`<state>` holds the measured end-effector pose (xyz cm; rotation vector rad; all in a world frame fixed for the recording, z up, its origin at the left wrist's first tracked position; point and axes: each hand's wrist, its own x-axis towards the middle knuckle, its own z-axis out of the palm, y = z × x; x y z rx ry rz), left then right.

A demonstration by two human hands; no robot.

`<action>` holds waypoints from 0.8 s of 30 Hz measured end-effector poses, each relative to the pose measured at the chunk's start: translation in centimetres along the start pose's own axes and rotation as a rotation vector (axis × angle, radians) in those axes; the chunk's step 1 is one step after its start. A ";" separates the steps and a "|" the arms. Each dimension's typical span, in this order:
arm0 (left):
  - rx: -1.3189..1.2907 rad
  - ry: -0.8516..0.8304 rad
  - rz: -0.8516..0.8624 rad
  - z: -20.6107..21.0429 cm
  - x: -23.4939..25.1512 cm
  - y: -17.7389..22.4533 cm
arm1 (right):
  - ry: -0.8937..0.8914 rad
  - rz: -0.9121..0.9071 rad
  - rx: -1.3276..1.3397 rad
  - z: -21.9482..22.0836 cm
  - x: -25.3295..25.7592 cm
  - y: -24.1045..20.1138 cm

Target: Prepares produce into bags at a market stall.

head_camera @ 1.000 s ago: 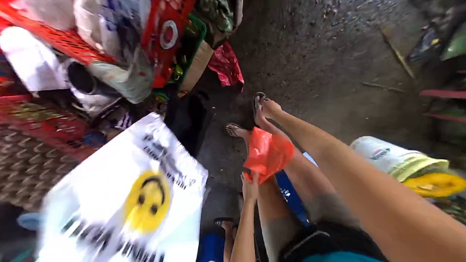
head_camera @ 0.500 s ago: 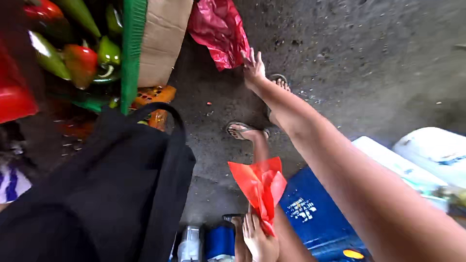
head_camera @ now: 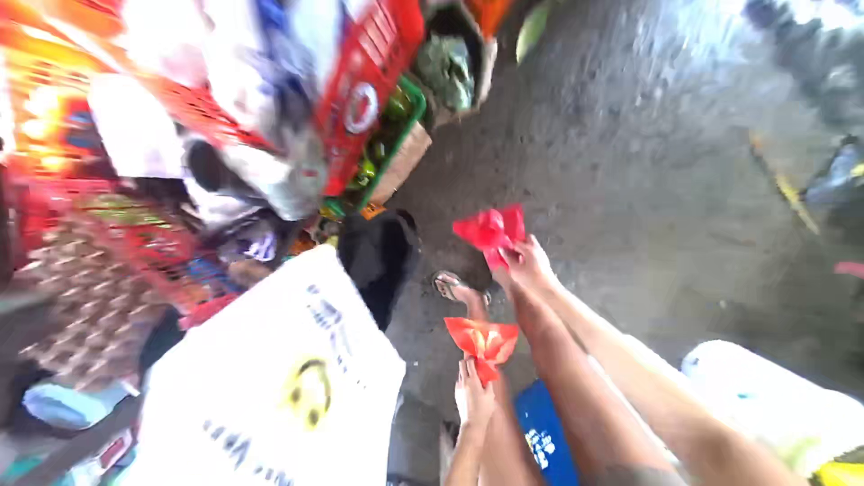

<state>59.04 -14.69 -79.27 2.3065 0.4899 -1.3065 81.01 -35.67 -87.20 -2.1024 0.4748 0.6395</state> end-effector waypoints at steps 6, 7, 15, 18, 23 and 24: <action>-0.434 0.435 -0.267 -5.5 -5.1 1.4 | -0.045 0.387 0.783 -10.8 -12.0 -11.4; -0.572 0.461 -0.252 -6.7 -5.6 0.9 | -0.041 0.417 0.866 -11.7 -13.2 -13.3; -1.263 0.401 -0.223 -11.2 -12.3 -7.3 | -0.293 0.125 1.128 -14.9 -22.4 -33.2; -1.518 0.509 -0.340 -10.0 -14.0 -10.0 | -0.386 -0.145 1.125 -15.2 -25.3 -39.9; -1.835 0.594 -0.465 -5.9 -15.3 -12.2 | -0.644 -0.388 0.904 -10.6 -27.9 -49.9; -1.864 0.603 -0.479 -5.3 -15.8 -12.0 | -0.639 -0.412 0.804 -8.8 -27.9 -51.2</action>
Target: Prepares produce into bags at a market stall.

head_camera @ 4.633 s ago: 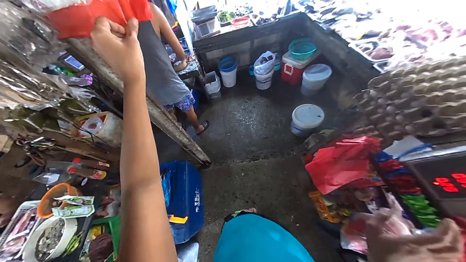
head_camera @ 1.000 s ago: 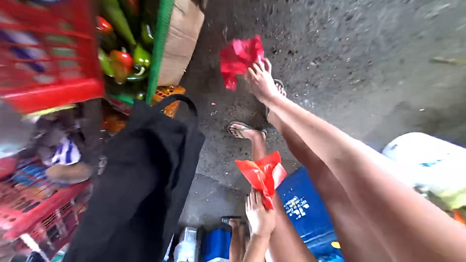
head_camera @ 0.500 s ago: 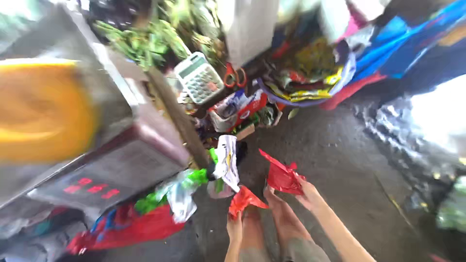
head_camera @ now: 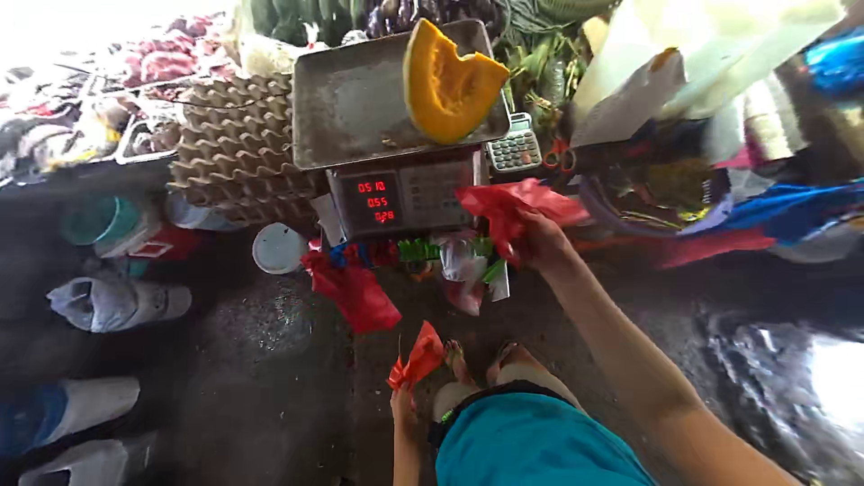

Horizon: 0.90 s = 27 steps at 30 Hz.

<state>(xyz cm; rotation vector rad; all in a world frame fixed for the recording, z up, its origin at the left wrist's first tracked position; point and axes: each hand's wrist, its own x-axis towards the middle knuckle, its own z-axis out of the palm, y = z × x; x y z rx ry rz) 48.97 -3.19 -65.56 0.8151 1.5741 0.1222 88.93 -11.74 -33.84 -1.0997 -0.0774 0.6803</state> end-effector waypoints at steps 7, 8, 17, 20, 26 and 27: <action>-0.037 0.101 0.137 -0.3 -4.2 0.9 | -0.296 -0.267 -0.944 5.1 2.9 4.0; -0.015 0.115 0.187 -0.1 -5.0 1.8 | -0.301 -0.469 -1.182 5.0 2.5 4.3; 0.327 0.090 1.053 6.1 -10.5 15.1 | -0.064 -0.696 -1.707 2.0 -0.3 8.3; 0.314 0.073 1.209 8.9 -13.2 19.6 | -0.030 -0.693 -1.743 1.5 -0.8 9.5; 0.133 -0.189 1.150 9.7 -18.2 22.5 | -0.068 -0.673 -1.817 1.1 -0.4 9.8; 0.113 -0.215 1.120 9.4 -18.6 22.2 | -0.055 -0.663 -1.839 1.4 -0.3 9.9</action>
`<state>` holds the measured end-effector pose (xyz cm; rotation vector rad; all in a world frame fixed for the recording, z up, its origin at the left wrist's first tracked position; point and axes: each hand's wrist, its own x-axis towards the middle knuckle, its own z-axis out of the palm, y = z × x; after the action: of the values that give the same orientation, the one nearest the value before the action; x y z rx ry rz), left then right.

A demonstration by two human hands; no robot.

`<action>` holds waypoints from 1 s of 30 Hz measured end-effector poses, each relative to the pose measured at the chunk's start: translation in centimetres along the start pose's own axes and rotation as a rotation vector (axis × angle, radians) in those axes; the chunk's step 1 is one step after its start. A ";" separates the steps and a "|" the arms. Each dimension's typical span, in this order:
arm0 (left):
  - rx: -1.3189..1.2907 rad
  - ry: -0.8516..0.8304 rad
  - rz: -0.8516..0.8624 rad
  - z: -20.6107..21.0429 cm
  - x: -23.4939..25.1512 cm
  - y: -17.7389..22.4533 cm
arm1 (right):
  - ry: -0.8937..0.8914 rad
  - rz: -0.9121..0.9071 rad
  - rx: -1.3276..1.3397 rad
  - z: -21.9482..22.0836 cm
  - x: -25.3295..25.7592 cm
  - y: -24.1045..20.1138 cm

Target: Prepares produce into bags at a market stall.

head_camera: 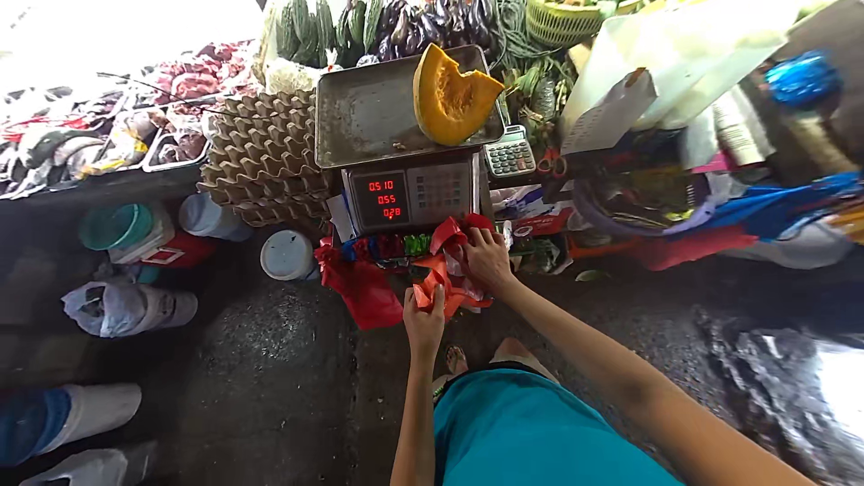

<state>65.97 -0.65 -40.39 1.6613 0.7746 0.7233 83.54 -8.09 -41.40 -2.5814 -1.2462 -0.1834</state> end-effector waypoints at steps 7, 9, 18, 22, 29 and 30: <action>-0.112 -0.027 -0.296 -1.9 -3.9 0.1 | -0.092 0.069 0.225 -2.4 -0.2 -0.1; -0.220 -0.008 -0.371 -2.8 -4.9 0.6 | -0.012 0.070 0.327 -2.8 -1.0 0.0; -0.444 0.099 -0.335 -2.4 -5.6 2.5 | -0.061 0.026 0.897 -5.2 -9.4 -4.0; -0.581 -0.035 -0.497 -0.9 -5.1 4.2 | -0.319 0.227 1.240 -6.6 -10.3 -4.2; -0.546 -0.070 -0.523 -0.3 -5.4 4.3 | 0.119 0.145 0.905 -9.5 -7.3 1.3; -0.519 -0.066 -0.528 -0.5 -5.5 4.2 | 0.191 0.180 0.829 -9.4 -5.6 2.9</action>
<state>62.83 -5.50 -36.57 0.9497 0.8443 0.4383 82.35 -16.82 -34.25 -1.8789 -0.7785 0.1062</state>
